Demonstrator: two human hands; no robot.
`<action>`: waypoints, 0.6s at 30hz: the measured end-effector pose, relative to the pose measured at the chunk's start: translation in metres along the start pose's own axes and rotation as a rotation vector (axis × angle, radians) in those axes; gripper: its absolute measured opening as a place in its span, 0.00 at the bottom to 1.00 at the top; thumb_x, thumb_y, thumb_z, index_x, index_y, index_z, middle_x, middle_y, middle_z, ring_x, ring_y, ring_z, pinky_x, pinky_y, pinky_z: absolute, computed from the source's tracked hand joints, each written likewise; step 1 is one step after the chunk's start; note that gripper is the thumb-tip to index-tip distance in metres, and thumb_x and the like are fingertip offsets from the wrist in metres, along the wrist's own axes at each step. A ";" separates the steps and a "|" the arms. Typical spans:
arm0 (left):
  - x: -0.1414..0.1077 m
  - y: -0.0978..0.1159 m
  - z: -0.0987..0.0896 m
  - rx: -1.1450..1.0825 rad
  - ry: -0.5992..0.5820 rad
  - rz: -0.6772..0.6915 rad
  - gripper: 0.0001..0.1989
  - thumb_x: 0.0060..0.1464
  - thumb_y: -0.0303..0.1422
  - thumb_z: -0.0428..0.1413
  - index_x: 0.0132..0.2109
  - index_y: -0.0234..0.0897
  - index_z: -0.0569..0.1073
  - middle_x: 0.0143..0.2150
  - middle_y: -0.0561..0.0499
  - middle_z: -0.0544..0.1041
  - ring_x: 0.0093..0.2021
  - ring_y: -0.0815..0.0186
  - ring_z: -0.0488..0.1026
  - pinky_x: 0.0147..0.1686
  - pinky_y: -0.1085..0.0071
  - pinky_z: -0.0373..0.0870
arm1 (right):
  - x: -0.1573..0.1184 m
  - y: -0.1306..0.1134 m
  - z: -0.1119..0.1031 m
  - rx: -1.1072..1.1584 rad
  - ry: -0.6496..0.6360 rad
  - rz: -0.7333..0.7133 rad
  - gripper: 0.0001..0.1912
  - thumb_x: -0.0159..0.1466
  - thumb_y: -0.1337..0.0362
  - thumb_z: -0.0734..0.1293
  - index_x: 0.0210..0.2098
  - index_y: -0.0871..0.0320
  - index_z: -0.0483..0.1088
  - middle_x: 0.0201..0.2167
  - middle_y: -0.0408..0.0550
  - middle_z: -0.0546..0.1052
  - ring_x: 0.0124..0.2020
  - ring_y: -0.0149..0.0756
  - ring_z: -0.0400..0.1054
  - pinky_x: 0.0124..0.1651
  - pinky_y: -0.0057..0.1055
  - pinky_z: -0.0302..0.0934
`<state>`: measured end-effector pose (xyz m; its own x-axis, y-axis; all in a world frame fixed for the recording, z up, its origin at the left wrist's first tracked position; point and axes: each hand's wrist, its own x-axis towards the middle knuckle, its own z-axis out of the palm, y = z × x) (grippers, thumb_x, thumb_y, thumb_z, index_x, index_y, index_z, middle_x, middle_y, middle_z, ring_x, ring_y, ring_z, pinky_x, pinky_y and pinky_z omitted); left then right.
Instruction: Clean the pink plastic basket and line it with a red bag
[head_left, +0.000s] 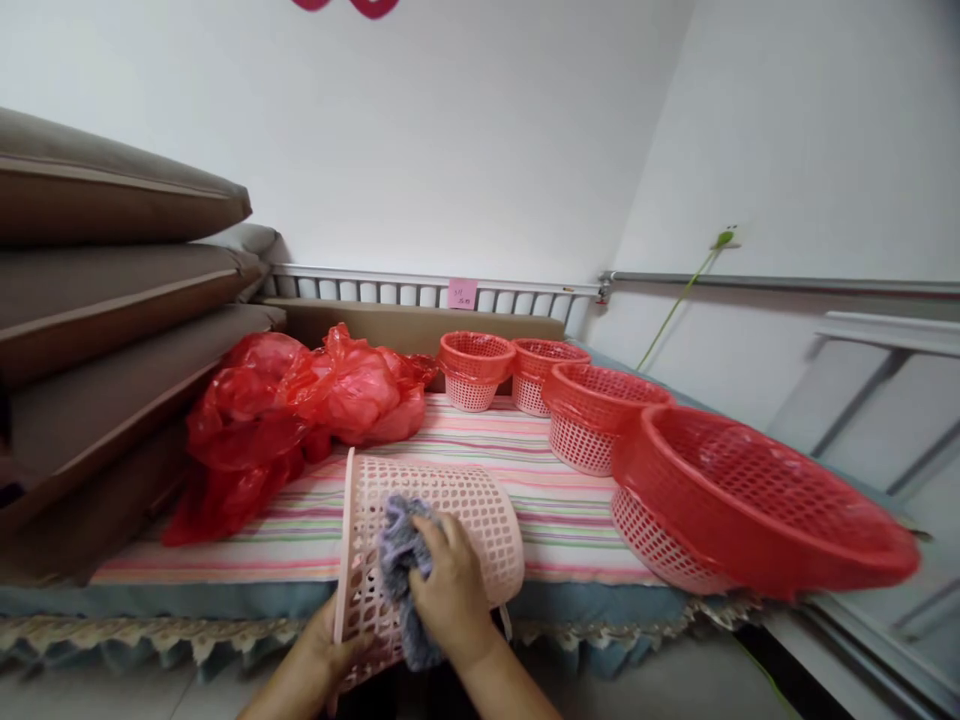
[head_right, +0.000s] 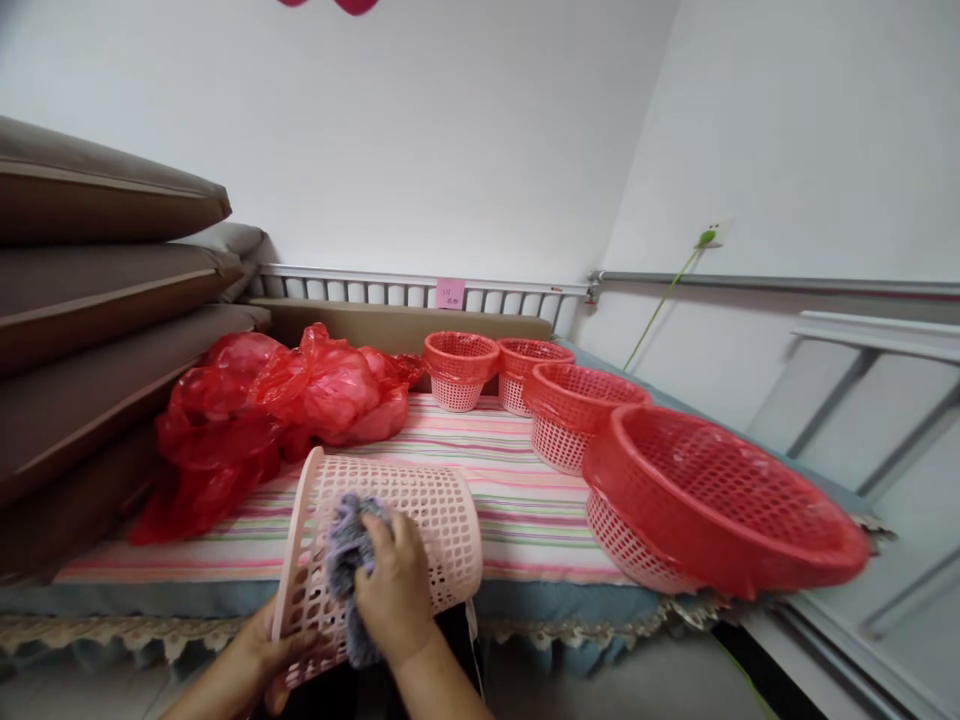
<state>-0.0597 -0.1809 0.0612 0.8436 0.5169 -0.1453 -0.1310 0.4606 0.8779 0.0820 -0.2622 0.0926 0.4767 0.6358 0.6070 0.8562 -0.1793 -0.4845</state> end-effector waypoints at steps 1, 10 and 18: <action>0.000 0.000 0.000 0.000 0.006 0.010 0.56 0.35 0.39 0.68 0.66 0.36 0.46 0.45 0.41 0.79 0.46 0.52 0.75 0.47 0.60 0.69 | 0.004 0.013 -0.005 -0.036 0.026 0.038 0.29 0.47 0.77 0.60 0.49 0.56 0.68 0.48 0.51 0.68 0.52 0.41 0.61 0.57 0.38 0.56; -0.012 0.008 0.004 0.133 -0.048 0.044 0.46 0.44 0.36 0.64 0.66 0.35 0.50 0.48 0.41 0.78 0.47 0.54 0.74 0.45 0.64 0.70 | 0.016 0.097 -0.050 -0.311 0.206 0.339 0.23 0.56 0.69 0.60 0.52 0.63 0.64 0.41 0.55 0.69 0.44 0.45 0.65 0.47 0.39 0.61; -0.009 -0.003 0.001 0.160 -0.063 0.109 0.36 0.41 0.40 0.65 0.58 0.40 0.66 0.41 0.46 0.81 0.41 0.54 0.76 0.47 0.59 0.69 | 0.011 -0.007 0.006 -0.016 0.118 0.131 0.25 0.51 0.75 0.60 0.49 0.60 0.67 0.49 0.54 0.67 0.52 0.42 0.61 0.56 0.38 0.56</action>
<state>-0.0660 -0.1880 0.0601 0.8604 0.5092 -0.0207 -0.1434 0.2808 0.9490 0.0799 -0.2499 0.0987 0.6036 0.5140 0.6095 0.7879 -0.2674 -0.5548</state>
